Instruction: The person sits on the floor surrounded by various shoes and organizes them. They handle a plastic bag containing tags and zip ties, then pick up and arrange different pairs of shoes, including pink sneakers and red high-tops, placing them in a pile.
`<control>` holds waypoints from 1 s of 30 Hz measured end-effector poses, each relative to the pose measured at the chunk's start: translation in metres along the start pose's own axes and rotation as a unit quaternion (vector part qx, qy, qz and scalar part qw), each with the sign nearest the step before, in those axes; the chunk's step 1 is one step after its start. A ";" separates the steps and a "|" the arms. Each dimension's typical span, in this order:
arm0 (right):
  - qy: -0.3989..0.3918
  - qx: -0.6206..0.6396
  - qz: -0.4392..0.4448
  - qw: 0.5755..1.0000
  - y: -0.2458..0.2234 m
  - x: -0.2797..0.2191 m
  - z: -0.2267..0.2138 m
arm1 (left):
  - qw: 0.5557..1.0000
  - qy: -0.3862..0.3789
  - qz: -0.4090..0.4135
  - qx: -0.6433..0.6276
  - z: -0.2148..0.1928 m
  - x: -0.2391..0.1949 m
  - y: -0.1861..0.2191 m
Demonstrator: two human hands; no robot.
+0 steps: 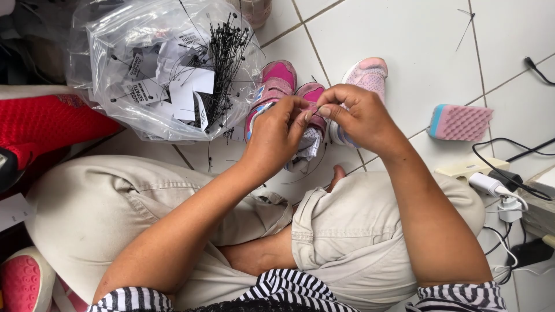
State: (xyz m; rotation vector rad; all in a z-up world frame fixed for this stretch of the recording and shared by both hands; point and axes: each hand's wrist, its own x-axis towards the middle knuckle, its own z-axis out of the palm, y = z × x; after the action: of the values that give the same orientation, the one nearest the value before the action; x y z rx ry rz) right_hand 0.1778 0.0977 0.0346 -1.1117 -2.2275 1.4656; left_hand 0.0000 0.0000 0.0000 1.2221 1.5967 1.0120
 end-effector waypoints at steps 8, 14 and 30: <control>-0.018 0.037 0.042 0.998 -0.010 0.004 0.002 | 0.999 -0.016 -0.039 -0.007 0.000 0.001 0.005; -0.015 0.038 0.059 0.997 -0.013 0.005 -0.005 | 0.998 -0.010 -0.048 -0.034 0.000 0.003 0.003; -0.022 -0.054 -0.009 0.998 0.005 0.003 0.004 | 0.998 -0.009 -0.023 -0.050 0.012 -0.006 -0.006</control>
State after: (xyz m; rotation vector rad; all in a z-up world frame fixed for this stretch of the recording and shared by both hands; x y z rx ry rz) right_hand 0.1762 0.0979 0.0276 -1.0989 -2.3668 1.3904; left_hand 0.0102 -0.0055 -0.0087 1.1203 1.5343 1.0358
